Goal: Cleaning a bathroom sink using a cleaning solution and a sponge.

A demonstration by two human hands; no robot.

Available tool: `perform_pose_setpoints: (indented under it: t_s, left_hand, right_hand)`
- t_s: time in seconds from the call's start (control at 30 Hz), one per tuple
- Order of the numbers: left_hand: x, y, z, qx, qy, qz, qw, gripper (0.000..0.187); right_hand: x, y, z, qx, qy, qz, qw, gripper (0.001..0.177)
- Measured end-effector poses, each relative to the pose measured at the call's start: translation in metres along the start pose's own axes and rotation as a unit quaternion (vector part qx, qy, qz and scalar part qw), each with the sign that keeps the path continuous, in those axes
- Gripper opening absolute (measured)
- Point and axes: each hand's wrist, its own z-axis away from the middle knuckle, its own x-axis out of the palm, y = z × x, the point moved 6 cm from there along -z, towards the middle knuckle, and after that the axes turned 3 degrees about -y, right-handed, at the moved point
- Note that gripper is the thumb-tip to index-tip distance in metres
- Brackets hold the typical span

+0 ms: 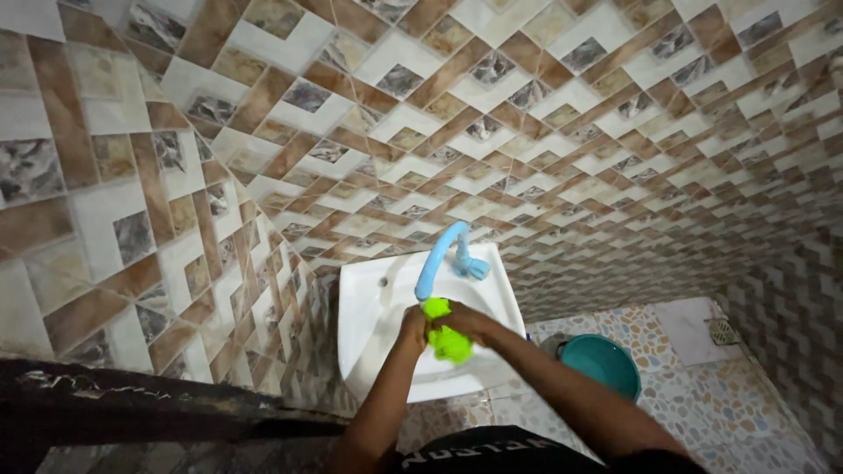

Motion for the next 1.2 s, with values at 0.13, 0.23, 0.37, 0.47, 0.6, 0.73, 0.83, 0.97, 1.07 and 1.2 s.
perform_pose_setpoints:
  t_s: [0.13, 0.23, 0.37, 0.47, 0.6, 0.73, 0.83, 0.97, 1.07, 1.2]
  left_hand:
    - [0.001, -0.002, 0.015, -0.107, 0.027, 0.02, 0.994, 0.025]
    - [0.009, 0.011, 0.027, -0.117, 0.025, 0.026, 0.992, 0.031]
    - [0.021, 0.025, 0.046, -0.109, 0.023, 0.023, 0.993, 0.038]
    - [0.041, 0.051, 0.073, -0.113, 0.064, 0.01, 0.991, 0.037]
    - [-0.005, -0.008, 0.016, -0.155, 0.039, 0.296, 0.942, 0.042]
    - [-0.005, 0.008, 0.028, -0.033, -0.046, 0.085, 0.995, 0.03]
    - [0.002, 0.017, 0.034, -0.031, -0.053, 0.093, 0.994, 0.03]
    - [0.006, 0.029, 0.053, -0.051, -0.029, 0.036, 0.998, 0.033]
    - [0.005, 0.035, 0.054, -0.038, -0.03, 0.0, 0.999, 0.033]
    - [-0.001, 0.026, 0.042, -0.025, -0.035, 0.013, 0.999, 0.032]
  right_hand:
    - [0.035, -0.069, 0.038, -0.07, -0.058, 0.518, 0.85, 0.06]
    - [0.096, -0.126, 0.092, -0.106, -0.069, 0.661, 0.74, 0.068]
    - [0.151, -0.183, 0.13, -0.193, -0.041, 0.67, 0.715, 0.064]
    - [0.16, -0.18, 0.107, -0.266, -0.065, 0.697, 0.663, 0.051]
    - [0.139, -0.184, 0.072, -0.178, -0.047, 0.735, 0.653, 0.046]
    - [0.078, -0.22, 0.037, -0.234, 0.077, 0.682, 0.688, 0.053]
    - [0.04, -0.236, 0.023, -0.288, 0.113, 0.622, 0.719, 0.051]
    - [0.008, -0.24, 0.017, -0.316, 0.153, 0.543, 0.762, 0.039]
    - [-0.061, -0.215, -0.007, -0.18, 0.283, 0.497, 0.8, 0.041]
    - [-0.104, -0.116, -0.057, -0.214, 0.137, 0.189, 0.948, 0.033]
